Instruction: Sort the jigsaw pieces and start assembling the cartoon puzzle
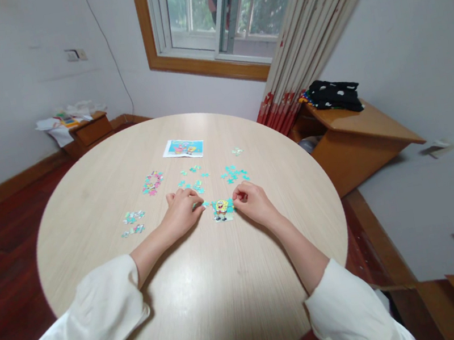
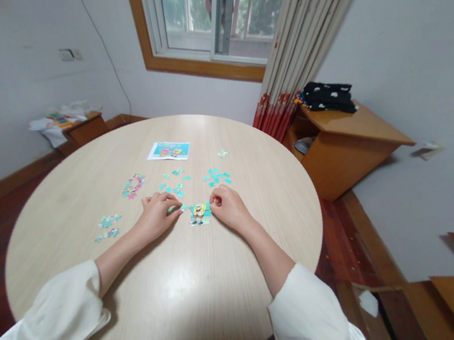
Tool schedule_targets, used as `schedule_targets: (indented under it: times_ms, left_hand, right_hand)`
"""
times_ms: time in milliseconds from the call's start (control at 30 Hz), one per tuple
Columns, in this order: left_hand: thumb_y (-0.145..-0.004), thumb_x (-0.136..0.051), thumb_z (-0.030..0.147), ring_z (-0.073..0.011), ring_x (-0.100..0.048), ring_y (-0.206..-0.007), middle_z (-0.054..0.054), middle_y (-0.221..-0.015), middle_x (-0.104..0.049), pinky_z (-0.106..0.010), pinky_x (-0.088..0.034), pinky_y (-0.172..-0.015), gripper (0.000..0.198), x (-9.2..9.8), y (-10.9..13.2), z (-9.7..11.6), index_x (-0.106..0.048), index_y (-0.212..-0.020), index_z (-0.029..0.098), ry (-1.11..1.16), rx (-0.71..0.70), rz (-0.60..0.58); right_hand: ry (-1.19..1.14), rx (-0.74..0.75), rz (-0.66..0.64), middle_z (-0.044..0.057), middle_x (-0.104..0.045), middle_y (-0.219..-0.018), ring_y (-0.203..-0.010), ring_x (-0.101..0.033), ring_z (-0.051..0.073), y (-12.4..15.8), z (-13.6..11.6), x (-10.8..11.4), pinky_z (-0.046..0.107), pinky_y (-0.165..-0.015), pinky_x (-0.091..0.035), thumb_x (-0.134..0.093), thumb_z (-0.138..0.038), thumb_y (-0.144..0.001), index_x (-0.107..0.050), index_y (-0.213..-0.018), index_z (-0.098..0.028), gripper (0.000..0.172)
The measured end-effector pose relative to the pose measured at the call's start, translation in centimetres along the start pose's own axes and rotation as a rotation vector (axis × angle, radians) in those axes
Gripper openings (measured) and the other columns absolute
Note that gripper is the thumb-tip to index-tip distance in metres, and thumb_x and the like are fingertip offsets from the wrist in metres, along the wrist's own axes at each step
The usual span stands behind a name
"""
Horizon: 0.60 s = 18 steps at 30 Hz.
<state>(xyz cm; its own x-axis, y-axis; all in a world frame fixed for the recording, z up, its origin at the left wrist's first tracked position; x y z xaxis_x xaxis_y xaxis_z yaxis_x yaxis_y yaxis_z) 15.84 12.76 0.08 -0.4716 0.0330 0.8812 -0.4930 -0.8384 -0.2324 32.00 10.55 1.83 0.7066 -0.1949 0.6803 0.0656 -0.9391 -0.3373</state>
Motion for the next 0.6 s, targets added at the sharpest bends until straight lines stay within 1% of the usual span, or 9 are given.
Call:
schedule_targets:
  times_ms: [133, 333, 600]
  left_hand:
    - [-0.084, -0.059, 0.019, -0.0275, -0.052, -0.101, -0.008, -0.099, -0.066, -0.040, -0.028, -0.079, 0.012, 0.07, 0.03, 0.03, -0.071, -0.083, 0.018, 0.015, 0.022, -0.009]
    - [-0.084, -0.063, 0.028, -0.0280, -0.051, -0.102, -0.008, -0.101, -0.066, -0.040, -0.027, -0.081, 0.012, -0.26, -0.02, 0.13, -0.069, -0.086, 0.018, 0.000, 0.031, -0.034]
    - [-0.084, -0.061, 0.023, -0.0281, -0.052, -0.101, -0.007, -0.100, -0.066, -0.039, -0.028, -0.081, 0.009, -0.51, -0.05, 0.28, -0.068, -0.086, 0.018, 0.046, 0.075, -0.075]
  right_hand:
    - [-0.011, 0.011, -0.011, -0.002, -0.052, -0.067, -0.062, -0.050, 0.012, 0.02, -0.24, -0.04, 0.024, -0.061, -0.040, -0.051, -0.003, -0.066, -0.055, -0.062, -0.018, 0.016]
    - [-0.011, 0.026, -0.018, -0.001, -0.054, -0.068, -0.062, -0.051, 0.012, 0.04, -0.56, -0.04, 0.024, -0.061, -0.040, -0.051, -0.003, -0.066, -0.056, -0.062, -0.018, 0.017]
    - [-0.009, 0.039, -0.033, -0.001, -0.055, -0.069, -0.065, -0.052, 0.012, 0.16, -0.88, -0.21, 0.025, -0.063, -0.041, -0.050, -0.003, -0.067, -0.057, -0.064, -0.018, 0.017]
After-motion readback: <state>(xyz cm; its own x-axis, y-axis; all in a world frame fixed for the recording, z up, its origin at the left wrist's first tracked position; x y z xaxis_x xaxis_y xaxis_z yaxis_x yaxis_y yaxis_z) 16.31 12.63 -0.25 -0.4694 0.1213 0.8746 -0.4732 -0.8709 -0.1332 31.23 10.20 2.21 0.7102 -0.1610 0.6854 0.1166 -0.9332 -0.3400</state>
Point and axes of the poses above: each hand's wrist, its own y-axis away from the middle knuckle, its own x-axis out of the back of the hand, z = x × y, the point moved 10 cm from there along -y, towards the middle knuckle
